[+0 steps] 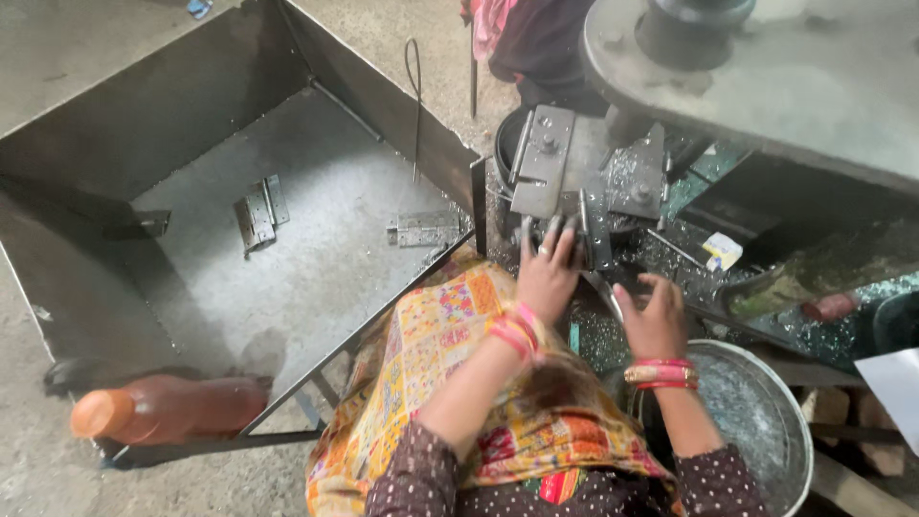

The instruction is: The person places metal plates onto a machine one at a time, pulls a lever to punch holes in them, and then discards the processed plates into a metal bin.

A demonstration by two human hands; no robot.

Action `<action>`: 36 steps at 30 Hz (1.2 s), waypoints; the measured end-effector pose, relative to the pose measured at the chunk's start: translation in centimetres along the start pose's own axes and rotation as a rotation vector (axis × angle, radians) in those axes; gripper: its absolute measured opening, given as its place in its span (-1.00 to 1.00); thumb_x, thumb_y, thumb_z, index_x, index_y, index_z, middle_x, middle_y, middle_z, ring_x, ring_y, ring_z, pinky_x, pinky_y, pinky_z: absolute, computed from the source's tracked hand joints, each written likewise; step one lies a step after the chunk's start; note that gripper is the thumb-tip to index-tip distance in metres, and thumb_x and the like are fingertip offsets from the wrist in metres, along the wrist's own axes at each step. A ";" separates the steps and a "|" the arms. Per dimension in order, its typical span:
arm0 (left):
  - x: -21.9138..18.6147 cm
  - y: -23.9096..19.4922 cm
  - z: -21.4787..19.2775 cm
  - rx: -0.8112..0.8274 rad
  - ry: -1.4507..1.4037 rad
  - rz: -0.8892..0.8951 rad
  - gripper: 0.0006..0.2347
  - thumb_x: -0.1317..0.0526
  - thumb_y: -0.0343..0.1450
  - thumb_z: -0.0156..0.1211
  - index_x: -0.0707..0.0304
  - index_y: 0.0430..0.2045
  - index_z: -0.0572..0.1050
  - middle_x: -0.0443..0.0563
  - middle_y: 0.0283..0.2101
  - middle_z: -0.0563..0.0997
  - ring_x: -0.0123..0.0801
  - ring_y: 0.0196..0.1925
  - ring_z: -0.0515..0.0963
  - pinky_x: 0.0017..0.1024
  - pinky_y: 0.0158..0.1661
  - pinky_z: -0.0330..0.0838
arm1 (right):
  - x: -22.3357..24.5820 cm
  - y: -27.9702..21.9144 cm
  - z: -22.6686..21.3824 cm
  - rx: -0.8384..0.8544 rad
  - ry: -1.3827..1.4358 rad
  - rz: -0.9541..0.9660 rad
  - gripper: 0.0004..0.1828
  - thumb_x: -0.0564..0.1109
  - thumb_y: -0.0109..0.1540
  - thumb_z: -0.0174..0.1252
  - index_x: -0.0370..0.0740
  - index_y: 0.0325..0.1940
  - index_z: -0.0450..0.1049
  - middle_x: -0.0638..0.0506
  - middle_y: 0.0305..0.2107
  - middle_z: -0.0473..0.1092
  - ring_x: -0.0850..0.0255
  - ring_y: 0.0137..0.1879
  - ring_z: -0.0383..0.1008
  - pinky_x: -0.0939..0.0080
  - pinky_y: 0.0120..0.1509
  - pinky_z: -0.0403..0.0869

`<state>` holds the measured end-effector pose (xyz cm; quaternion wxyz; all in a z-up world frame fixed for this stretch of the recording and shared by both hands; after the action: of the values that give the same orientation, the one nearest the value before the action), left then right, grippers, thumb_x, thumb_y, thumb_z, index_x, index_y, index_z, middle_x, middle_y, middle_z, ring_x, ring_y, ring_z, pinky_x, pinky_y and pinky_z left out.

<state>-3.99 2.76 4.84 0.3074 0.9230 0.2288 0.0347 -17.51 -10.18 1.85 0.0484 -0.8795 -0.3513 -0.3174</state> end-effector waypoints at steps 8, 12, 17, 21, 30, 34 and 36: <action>1.8 4.6 -3.6 -0.172 -0.293 0.001 -0.91 0.28 0.51 0.08 0.24 -0.19 0.48 0.04 -0.02 0.52 -0.21 -0.04 0.58 -0.02 0.36 0.33 | -0.5 -0.1 0.1 -0.122 0.019 -0.123 -0.49 0.16 0.30 0.27 -0.27 0.13 0.43 -0.22 0.00 0.41 -0.02 -0.03 0.56 0.00 0.05 0.52; 2.1 7.4 -4.6 -0.276 -0.131 -0.038 -0.85 0.30 0.50 0.09 0.26 -0.08 0.51 0.04 -0.03 0.51 -0.25 -0.11 0.57 -0.08 0.25 0.40 | -0.7 -0.2 0.4 -0.077 0.048 -0.071 -0.46 0.17 0.27 0.27 -0.29 0.11 0.42 -0.23 -0.01 0.40 -0.01 -0.05 0.57 -0.01 0.00 0.52; 3.5 7.6 2.0 0.112 0.021 -0.165 -0.76 0.16 0.41 0.11 0.23 -0.11 0.53 0.04 -0.03 0.50 -0.23 -0.01 0.56 -0.02 0.13 0.39 | -0.6 -0.4 0.2 -0.055 0.042 -0.050 -0.51 0.16 0.27 0.27 -0.27 0.07 0.49 -0.22 0.00 0.41 -0.02 -0.04 0.56 -0.01 0.09 0.50; 7.2 5.5 1.6 0.079 0.134 -0.282 -0.61 0.03 0.45 0.09 0.33 0.04 0.50 0.11 0.22 0.46 -0.15 0.25 0.46 -0.10 0.29 0.26 | -0.8 -0.3 0.6 -0.032 0.105 -0.030 -0.50 0.17 0.27 0.24 -0.28 0.07 0.48 -0.22 0.02 0.39 0.01 -0.04 0.57 0.00 0.07 0.50; 2.5 4.2 2.2 0.106 -0.030 -0.147 -0.61 0.09 0.37 0.16 0.33 0.02 0.54 0.13 0.23 0.47 -0.09 0.38 0.36 0.03 0.45 0.01 | -0.8 -0.5 0.7 0.001 0.016 -0.032 -0.55 0.19 0.29 0.23 -0.22 0.02 0.52 -0.17 0.01 0.43 0.00 -0.03 0.57 -0.02 0.06 0.50; 1.8 4.3 3.5 0.129 -0.132 -0.193 -0.68 0.16 0.40 0.14 0.34 -0.03 0.56 0.13 0.20 0.49 -0.05 0.38 0.37 0.08 0.42 0.00 | -1.6 -0.4 1.3 0.026 0.007 -0.041 -0.56 0.19 0.28 0.21 -0.23 -0.04 0.55 -0.15 -0.03 0.45 -0.01 -0.08 0.58 0.00 0.05 0.51; 1.7 4.3 3.4 0.101 -0.106 -0.187 -0.67 0.17 0.37 0.15 0.33 -0.04 0.57 0.12 0.20 0.50 -0.07 0.37 0.37 0.07 0.42 0.00 | -2.8 -0.8 2.8 0.061 -0.103 -0.095 -0.52 0.22 0.27 0.19 -0.25 -0.04 0.53 -0.21 -0.04 0.47 -0.09 -0.04 0.56 -0.04 0.00 0.50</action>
<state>-0.06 -1.40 4.50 0.2740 0.9125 0.2989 -0.0548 -18.14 -10.35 -2.10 0.0421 -0.8751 -0.4043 -0.2628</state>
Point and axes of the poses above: each hand's wrist, its own y-axis towards the middle knuckle, its own z-axis out of the palm, x = y × z, the point moved 8 cm from there along y, towards the middle knuckle
